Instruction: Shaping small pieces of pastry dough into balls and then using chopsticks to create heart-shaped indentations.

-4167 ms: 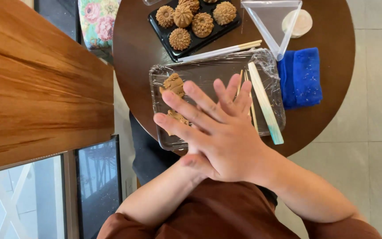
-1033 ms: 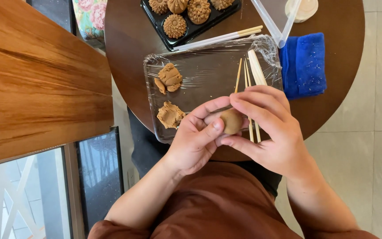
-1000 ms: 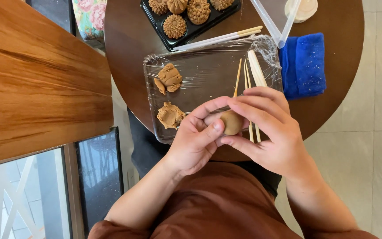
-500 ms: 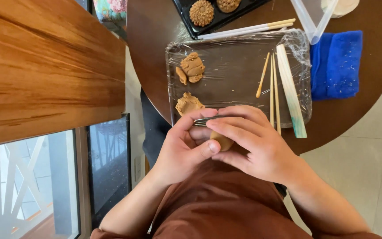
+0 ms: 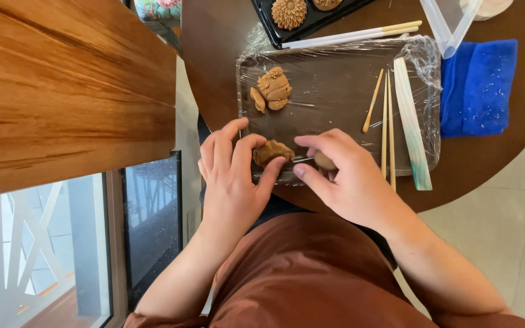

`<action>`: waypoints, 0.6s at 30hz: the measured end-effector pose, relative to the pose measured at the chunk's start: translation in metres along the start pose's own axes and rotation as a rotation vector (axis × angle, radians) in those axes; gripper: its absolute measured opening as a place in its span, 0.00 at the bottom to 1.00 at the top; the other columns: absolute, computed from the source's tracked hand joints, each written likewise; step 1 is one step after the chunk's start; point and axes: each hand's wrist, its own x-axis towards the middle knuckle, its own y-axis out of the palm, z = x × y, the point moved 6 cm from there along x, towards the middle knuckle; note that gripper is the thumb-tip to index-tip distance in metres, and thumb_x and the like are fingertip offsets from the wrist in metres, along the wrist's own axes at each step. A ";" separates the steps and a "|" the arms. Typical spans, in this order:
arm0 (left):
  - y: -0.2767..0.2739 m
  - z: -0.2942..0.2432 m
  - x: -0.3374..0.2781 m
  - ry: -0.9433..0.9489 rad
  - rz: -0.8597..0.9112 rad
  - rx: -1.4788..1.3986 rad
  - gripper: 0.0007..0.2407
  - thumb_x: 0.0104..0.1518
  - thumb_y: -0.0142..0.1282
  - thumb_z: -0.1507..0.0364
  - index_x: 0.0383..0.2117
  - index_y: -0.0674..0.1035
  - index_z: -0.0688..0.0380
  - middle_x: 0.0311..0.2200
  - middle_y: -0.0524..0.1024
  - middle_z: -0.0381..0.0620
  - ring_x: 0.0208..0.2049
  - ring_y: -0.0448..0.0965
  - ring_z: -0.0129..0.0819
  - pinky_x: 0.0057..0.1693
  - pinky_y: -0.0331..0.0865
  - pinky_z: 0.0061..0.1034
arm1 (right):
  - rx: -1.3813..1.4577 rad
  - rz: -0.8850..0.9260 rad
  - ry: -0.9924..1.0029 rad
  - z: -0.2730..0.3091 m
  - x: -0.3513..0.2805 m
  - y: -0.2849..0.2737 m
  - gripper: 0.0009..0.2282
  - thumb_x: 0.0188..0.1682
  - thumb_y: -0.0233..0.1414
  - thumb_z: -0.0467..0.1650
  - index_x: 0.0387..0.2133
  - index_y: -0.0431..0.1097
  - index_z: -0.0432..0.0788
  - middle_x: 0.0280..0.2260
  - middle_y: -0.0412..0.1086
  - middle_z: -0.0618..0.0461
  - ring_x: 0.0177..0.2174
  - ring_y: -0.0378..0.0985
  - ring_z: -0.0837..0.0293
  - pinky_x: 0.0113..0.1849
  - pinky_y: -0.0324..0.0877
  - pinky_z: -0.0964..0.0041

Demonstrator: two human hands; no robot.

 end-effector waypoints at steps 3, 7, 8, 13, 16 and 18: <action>0.002 0.003 -0.003 0.092 -0.038 -0.091 0.09 0.58 0.65 0.69 0.42 0.78 0.52 0.36 0.81 0.34 0.49 0.77 0.30 0.53 0.56 0.35 | -0.075 0.000 -0.081 -0.003 0.005 0.006 0.19 0.49 0.60 0.34 0.53 0.72 0.44 0.31 0.64 0.56 0.25 0.65 0.60 0.33 0.67 0.65; 0.003 0.005 -0.005 -0.021 0.012 -0.260 0.14 0.61 0.62 0.67 0.50 0.75 0.51 0.45 0.83 0.32 0.46 0.83 0.25 0.58 0.58 0.29 | 0.012 0.011 -0.130 0.004 0.006 0.006 0.20 0.46 0.63 0.35 0.52 0.74 0.46 0.34 0.67 0.57 0.28 0.69 0.63 0.28 0.68 0.69; 0.000 0.002 -0.002 -0.006 -0.040 -0.389 0.15 0.60 0.63 0.69 0.51 0.77 0.54 0.43 0.83 0.37 0.45 0.84 0.32 0.55 0.66 0.29 | 0.056 -0.081 -0.227 0.007 0.006 0.002 0.15 0.46 0.63 0.33 0.47 0.76 0.44 0.35 0.71 0.54 0.28 0.74 0.61 0.28 0.72 0.69; -0.001 -0.012 0.005 0.030 -0.073 -0.558 0.13 0.59 0.64 0.72 0.49 0.82 0.55 0.41 0.83 0.40 0.43 0.85 0.38 0.50 0.77 0.28 | 0.124 -0.225 -0.386 0.013 -0.003 -0.013 0.08 0.48 0.63 0.31 0.39 0.78 0.42 0.36 0.77 0.53 0.32 0.81 0.56 0.34 0.76 0.66; 0.003 -0.019 0.008 0.015 -0.030 -0.629 0.09 0.61 0.61 0.74 0.46 0.80 0.60 0.38 0.82 0.47 0.40 0.84 0.44 0.49 0.76 0.31 | 0.194 -0.267 -0.390 0.017 -0.006 -0.022 0.07 0.48 0.62 0.29 0.38 0.78 0.40 0.30 0.75 0.51 0.27 0.78 0.56 0.32 0.75 0.65; 0.011 -0.020 0.006 -0.031 0.012 -0.684 0.09 0.61 0.60 0.73 0.45 0.80 0.60 0.37 0.81 0.48 0.40 0.84 0.46 0.48 0.76 0.33 | 0.232 -0.317 -0.371 0.011 -0.008 -0.025 0.03 0.50 0.60 0.29 0.34 0.79 0.43 0.23 0.71 0.56 0.21 0.70 0.62 0.29 0.72 0.71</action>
